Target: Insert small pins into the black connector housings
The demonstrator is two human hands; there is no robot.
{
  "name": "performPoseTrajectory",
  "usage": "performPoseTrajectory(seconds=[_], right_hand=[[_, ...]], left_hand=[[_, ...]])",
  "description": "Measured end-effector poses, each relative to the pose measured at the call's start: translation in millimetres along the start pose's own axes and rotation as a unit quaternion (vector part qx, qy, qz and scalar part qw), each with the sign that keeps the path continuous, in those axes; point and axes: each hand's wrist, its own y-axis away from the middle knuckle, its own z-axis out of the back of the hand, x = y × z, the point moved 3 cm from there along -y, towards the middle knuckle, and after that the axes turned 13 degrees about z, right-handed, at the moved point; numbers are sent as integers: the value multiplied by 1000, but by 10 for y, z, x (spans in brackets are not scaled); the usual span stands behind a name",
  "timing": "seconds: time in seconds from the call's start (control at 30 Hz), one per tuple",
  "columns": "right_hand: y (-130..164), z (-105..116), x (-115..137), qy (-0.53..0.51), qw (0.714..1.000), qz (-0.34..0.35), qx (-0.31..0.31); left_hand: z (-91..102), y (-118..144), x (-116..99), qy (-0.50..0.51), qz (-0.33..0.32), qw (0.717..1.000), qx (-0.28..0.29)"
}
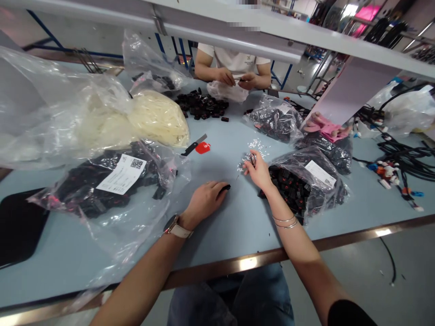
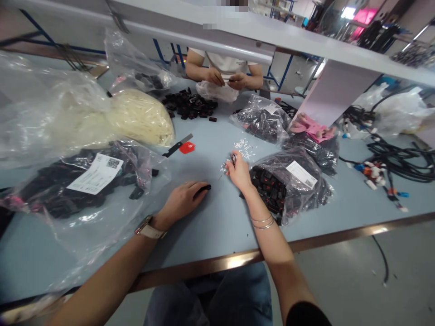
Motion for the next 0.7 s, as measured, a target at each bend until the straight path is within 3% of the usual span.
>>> performPoseTrajectory(seconds=[0.13,0.2,0.47,0.7], right_hand=[[22,-39,24,211,972,50,95],[39,-88,11,263,952,64,144],[33,-120,-33,317,929,73,178],[66,-32,27,331,922,27,197]], left_hand=[[-6,4,-7,0,-1,1000,0],[-7,3,-12,6,-3,1000,-1],[-19,-6,6,5,4,1000,4],[-12,-14,13,23,2,1000,0]])
